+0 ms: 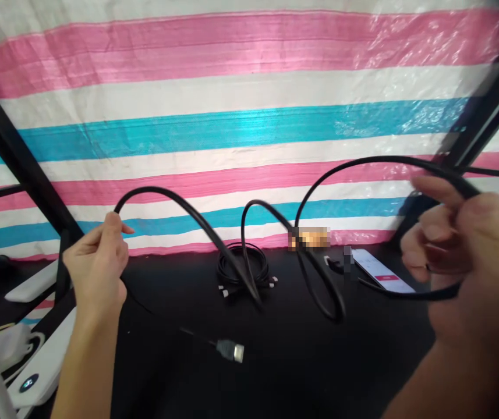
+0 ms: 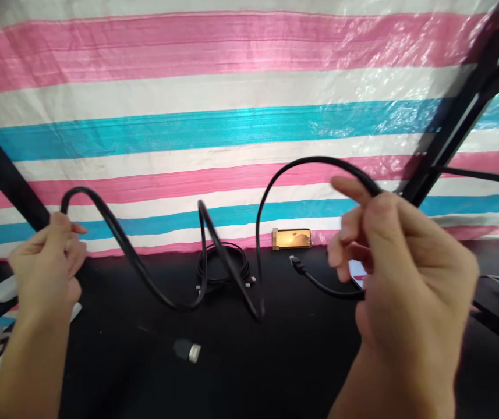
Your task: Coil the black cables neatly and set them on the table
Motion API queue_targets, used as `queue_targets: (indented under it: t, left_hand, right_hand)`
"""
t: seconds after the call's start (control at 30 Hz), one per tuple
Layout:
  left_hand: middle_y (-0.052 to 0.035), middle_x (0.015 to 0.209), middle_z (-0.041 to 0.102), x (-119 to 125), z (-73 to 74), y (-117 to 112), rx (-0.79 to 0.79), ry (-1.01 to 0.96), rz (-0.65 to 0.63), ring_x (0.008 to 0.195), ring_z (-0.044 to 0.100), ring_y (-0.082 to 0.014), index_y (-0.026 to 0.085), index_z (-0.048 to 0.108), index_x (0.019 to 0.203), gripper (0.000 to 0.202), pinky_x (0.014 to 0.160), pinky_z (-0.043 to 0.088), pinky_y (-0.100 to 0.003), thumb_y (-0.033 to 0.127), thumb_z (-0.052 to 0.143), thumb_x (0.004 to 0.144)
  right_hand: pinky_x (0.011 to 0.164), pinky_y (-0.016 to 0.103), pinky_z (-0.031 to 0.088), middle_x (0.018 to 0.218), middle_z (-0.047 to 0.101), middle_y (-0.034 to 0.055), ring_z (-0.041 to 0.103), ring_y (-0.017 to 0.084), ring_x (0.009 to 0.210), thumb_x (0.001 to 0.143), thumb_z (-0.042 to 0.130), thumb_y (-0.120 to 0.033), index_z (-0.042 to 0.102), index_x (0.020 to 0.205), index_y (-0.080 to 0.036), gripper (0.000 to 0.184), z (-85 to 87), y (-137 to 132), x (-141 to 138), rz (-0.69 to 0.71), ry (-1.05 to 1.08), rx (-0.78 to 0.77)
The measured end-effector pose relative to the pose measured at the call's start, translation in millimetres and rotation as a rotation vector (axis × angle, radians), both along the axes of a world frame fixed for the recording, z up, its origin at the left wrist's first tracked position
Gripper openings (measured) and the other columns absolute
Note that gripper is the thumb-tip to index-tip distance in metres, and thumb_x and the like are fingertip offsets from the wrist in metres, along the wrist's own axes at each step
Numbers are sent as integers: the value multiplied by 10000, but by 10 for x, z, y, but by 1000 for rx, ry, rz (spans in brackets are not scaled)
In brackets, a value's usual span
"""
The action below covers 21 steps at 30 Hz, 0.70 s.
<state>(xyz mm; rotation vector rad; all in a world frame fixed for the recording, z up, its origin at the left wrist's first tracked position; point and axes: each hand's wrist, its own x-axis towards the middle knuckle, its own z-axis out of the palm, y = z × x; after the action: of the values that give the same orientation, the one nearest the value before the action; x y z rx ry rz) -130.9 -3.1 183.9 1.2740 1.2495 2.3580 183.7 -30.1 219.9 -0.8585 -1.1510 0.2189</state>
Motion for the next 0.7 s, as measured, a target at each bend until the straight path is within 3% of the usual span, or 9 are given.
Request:
queue_targets:
  t: [0.07,0.17,0.27,0.33,0.4,0.53,0.7]
  left_hand:
    - [83,399,220,-97,-206,77,-147,-60,-52,354,160,-37,130,581,618,313,366,90,-206,407,656,744]
    - [89,421,195,-224,-638,190,-425,-116,-72,363,164,-41,144,541,581,392,371,98,-176,501,671,678]
    - [80,439,219,-284,-1046,250,-595,-49,-63,379,201,-56,155,531,586,431,381,129,-171,564,631,675]
    - [72,441,215,-280,-1222,261,-661,46,-56,385,207,-67,158,530,570,438,385,130,-182,573,605,688]
    - [66,436,206,-249,-1307,259,-701,148,-55,391,211,-76,161,535,557,443,392,132,-195,575,577,710]
    - [53,423,239,-156,-1316,244,-740,325,-14,412,260,-92,168,553,547,457,414,174,-209,581,536,742]
    - [48,424,266,-82,-1305,219,-724,412,35,420,280,-98,172,555,540,459,430,200,-218,570,512,765]
  right_hand:
    - [369,235,264,637,529,5,421,79,442,852,502,-309,523,582,-176,302,-20,-16,-39,7,-178,-29]
    - [396,213,307,544,516,-13,440,83,441,847,506,-366,558,598,-182,314,-50,-8,-69,58,-455,-169]
    - [382,197,315,532,539,-10,445,88,429,832,489,-460,575,611,-188,361,-68,42,-50,80,-557,-289]
    - [371,198,322,533,551,-4,458,100,425,812,479,-520,603,653,-196,382,-80,85,-21,74,-602,-365]
    - [362,208,325,524,554,5,468,115,419,775,477,-584,623,670,-197,426,-98,124,23,50,-645,-435]
    - [395,227,362,566,586,28,521,143,472,740,476,-631,631,687,-196,465,-138,164,146,11,-664,-549]
    - [503,225,441,763,635,52,588,154,667,835,398,-549,582,768,-198,401,-153,211,167,175,-604,-618]
